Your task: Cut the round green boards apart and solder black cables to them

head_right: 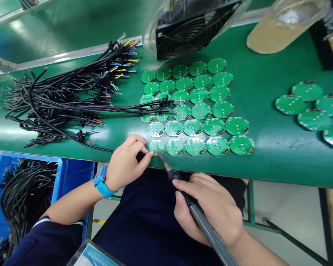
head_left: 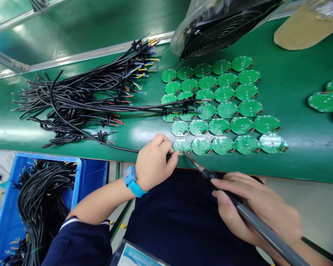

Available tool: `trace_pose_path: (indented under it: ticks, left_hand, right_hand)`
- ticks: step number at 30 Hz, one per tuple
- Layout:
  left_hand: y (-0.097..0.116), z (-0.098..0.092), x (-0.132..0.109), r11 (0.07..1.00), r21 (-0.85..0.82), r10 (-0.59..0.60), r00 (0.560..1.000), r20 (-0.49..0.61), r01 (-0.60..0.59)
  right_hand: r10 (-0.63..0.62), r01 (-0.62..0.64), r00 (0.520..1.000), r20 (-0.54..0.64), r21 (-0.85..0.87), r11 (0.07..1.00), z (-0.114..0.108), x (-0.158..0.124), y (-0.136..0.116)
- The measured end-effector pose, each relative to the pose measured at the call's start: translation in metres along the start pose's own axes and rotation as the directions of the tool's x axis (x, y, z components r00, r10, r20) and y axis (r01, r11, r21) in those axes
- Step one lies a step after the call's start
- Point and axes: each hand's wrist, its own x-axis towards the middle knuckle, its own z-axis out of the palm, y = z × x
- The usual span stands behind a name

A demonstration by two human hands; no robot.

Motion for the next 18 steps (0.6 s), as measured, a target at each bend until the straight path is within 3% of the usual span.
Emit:
trace_pose_path:
  ticks: [6,18]
  left_hand:
    - [-0.005,0.012,-0.003,0.993,-0.010,0.118,0.983,-0.140,-0.121]
    - [-0.003,0.015,-0.001,0.992,0.052,0.121,0.977,-0.176,-0.114]
  right_hand:
    - [-0.051,0.051,0.999,0.003,0.001,0.999,0.001,0.005,-0.007]
    - [-0.039,0.040,0.998,0.039,-0.023,0.999,0.000,0.005,-0.006]
